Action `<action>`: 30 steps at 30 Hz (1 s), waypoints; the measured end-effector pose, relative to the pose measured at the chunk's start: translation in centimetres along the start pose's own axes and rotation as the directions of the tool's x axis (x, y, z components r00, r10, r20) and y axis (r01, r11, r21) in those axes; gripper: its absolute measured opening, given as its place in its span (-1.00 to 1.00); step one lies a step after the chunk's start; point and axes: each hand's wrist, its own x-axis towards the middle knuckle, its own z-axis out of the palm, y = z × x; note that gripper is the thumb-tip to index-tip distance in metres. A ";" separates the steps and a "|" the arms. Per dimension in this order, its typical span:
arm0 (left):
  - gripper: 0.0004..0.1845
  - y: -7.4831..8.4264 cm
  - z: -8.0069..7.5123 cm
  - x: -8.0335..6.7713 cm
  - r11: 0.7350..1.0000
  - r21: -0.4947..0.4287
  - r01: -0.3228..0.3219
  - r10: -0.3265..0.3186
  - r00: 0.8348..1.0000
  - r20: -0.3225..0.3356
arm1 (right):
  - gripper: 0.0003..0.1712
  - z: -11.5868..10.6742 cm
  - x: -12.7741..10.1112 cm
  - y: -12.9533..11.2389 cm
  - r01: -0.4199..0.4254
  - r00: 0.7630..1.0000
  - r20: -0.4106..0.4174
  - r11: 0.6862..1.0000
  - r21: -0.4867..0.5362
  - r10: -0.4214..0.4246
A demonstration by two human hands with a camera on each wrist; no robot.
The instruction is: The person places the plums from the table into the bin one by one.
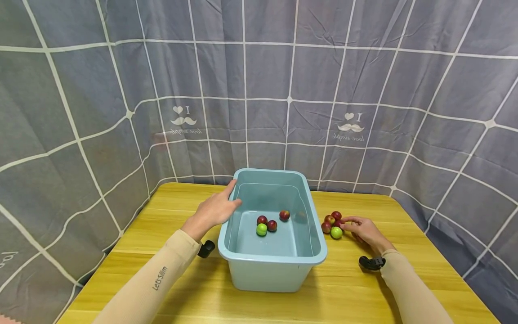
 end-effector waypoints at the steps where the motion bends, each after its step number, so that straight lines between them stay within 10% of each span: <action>1: -0.19 0.0 0.0 0.0 1.000 -0.001 0.000 0.000 1.000 -0.001 | -0.39 0.0 0.0 0.0 -0.002 1.000 0.000 1.000 -0.002 0.002; 30: -0.19 0.0 -0.1 -0.1 1.000 0.000 0.003 -0.003 1.000 0.003 | -0.35 -0.7 -0.4 -0.1 0.017 1.000 -0.001 1.000 -0.001 -0.017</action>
